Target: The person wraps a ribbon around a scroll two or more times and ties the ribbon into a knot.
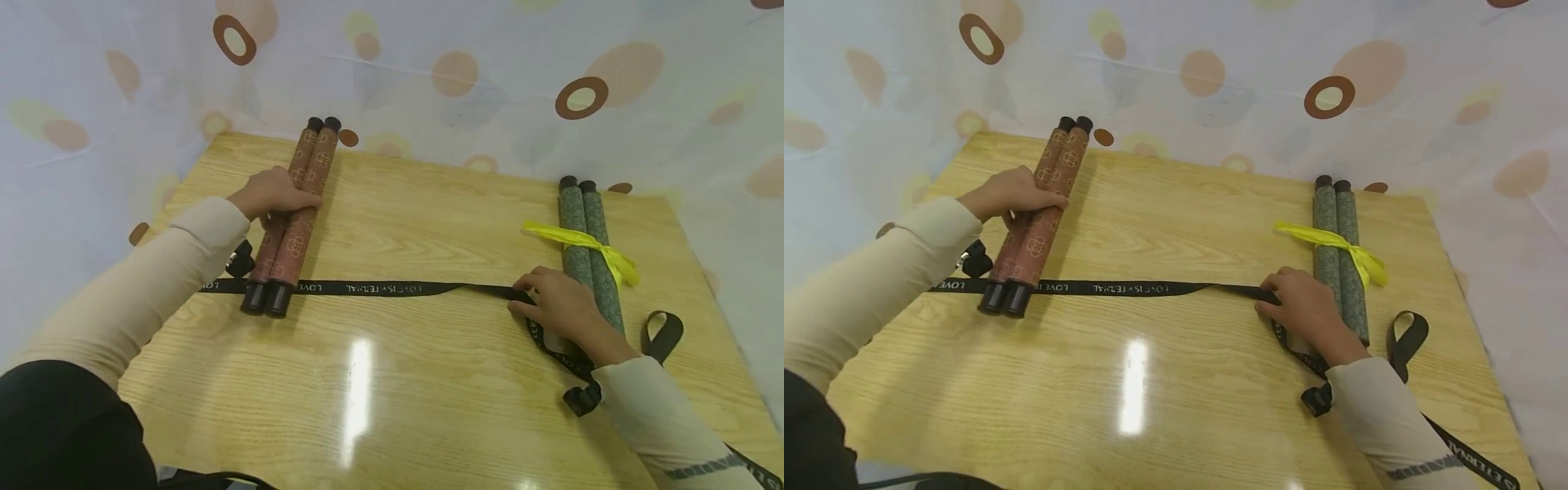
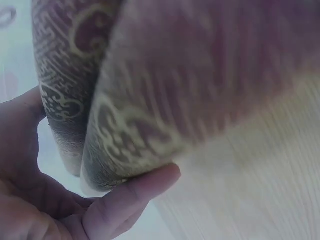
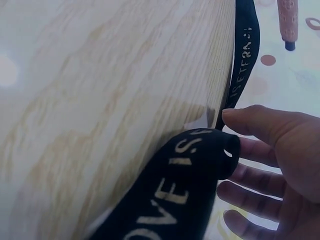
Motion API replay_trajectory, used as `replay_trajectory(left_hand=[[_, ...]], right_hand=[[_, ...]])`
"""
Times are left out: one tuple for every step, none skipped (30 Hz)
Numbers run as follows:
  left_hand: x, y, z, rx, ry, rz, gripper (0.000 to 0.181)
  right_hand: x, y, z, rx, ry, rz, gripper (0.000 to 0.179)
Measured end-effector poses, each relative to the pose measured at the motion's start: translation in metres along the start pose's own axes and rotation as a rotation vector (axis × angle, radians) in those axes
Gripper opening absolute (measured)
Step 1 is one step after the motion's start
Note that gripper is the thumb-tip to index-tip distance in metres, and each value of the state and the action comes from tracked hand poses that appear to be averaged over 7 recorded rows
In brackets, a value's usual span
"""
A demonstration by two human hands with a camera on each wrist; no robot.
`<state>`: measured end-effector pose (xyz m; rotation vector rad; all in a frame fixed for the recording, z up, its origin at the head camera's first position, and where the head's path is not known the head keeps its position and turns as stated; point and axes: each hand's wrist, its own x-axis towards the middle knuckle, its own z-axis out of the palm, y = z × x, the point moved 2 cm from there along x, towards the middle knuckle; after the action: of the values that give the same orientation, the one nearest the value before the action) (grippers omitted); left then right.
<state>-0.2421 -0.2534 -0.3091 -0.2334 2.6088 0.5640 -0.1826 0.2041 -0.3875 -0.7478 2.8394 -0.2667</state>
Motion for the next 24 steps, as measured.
replay_trajectory(left_hand=[[-0.001, 0.006, 0.004, 0.002, -0.02, 0.014, 0.061], [-0.002, 0.012, 0.009, -0.015, -0.044, 0.024, 0.061], [-0.003, 0.018, 0.014, -0.042, -0.073, 0.031, 0.061], [-0.005, 0.024, 0.018, -0.078, -0.107, 0.038, 0.061], [-0.007, 0.029, 0.023, -0.115, -0.142, 0.039, 0.061], [-0.009, 0.034, 0.028, -0.15, -0.177, 0.037, 0.062], [-0.011, 0.039, 0.032, -0.182, -0.213, 0.035, 0.064], [-0.014, 0.043, 0.037, -0.224, -0.249, 0.03, 0.065], [-0.016, 0.047, 0.041, -0.242, -0.28, 0.029, 0.066], [-0.019, 0.051, 0.046, -0.253, -0.304, 0.032, 0.068], [-0.022, 0.055, 0.051, -0.262, -0.325, 0.036, 0.068], [-0.025, 0.059, 0.056, -0.266, -0.342, 0.046, 0.068], [-0.028, 0.063, 0.061, -0.278, -0.359, 0.057, 0.067], [-0.031, 0.066, 0.066, -0.29, -0.373, 0.07, 0.065], [-0.034, 0.07, 0.072, -0.299, -0.384, 0.08, 0.064], [-0.037, 0.074, 0.077, -0.316, -0.393, 0.088, 0.063], [-0.04, 0.078, 0.083, -0.336, -0.402, 0.1, 0.061], [-0.042, 0.081, 0.088, -0.351, -0.405, 0.104, 0.062], [-0.044, 0.085, 0.094, -0.371, -0.414, 0.108, 0.063], [-0.046, 0.088, 0.1, -0.38, -0.412, 0.115, 0.066], [-0.047, 0.091, 0.105, -0.381, -0.408, 0.118, 0.072], [-0.047, 0.094, 0.111, -0.376, -0.403, 0.125, 0.078], [-0.047, 0.096, 0.116, -0.37, -0.398, 0.131, 0.081], [-0.047, 0.098, 0.122, -0.357, -0.389, 0.131, 0.088]], right_hand=[[0.0, 0.0, 0.0, 0.002, 0.0, 0.001, 0.034], [0.0, 0.0, 0.0, 0.004, -0.002, 0.004, 0.034], [0.0, 0.0, 0.001, 0.008, -0.003, 0.008, 0.034], [0.0, -0.001, 0.001, 0.01, -0.004, 0.013, 0.034], [0.0, -0.001, 0.002, 0.013, -0.007, 0.021, 0.035], [0.0, -0.001, 0.002, 0.017, -0.009, 0.025, 0.035], [0.001, -0.002, 0.002, 0.024, -0.011, 0.029, 0.035], [0.001, -0.002, 0.003, 0.028, -0.011, 0.032, 0.035], [0.001, -0.003, 0.003, 0.031, -0.011, 0.034, 0.035], [0.001, -0.004, 0.004, 0.034, -0.01, 0.036, 0.035], [0.002, -0.004, 0.004, 0.037, -0.008, 0.037, 0.035], [0.002, -0.005, 0.005, 0.039, -0.006, 0.035, 0.035], [0.002, -0.005, 0.005, 0.04, -0.004, 0.035, 0.035], [0.002, -0.005, 0.006, 0.041, -0.002, 0.033, 0.035], [0.003, -0.006, 0.006, 0.044, -0.001, 0.031, 0.035], [0.003, -0.006, 0.007, 0.048, -0.001, 0.03, 0.035], [0.003, -0.006, 0.007, 0.052, 0.0, 0.03, 0.034], [0.003, -0.006, 0.007, 0.056, 0.002, 0.028, 0.034], [0.003, -0.006, 0.007, 0.06, 0.004, 0.028, 0.034], [0.003, -0.006, 0.007, 0.065, 0.007, 0.03, 0.034], [0.003, -0.005, 0.007, 0.068, 0.008, 0.034, 0.033], [0.003, -0.005, 0.008, 0.07, 0.009, 0.04, 0.033], [0.003, -0.005, 0.008, 0.072, 0.008, 0.044, 0.033], [0.002, -0.005, 0.008, 0.073, 0.006, 0.048, 0.033]])
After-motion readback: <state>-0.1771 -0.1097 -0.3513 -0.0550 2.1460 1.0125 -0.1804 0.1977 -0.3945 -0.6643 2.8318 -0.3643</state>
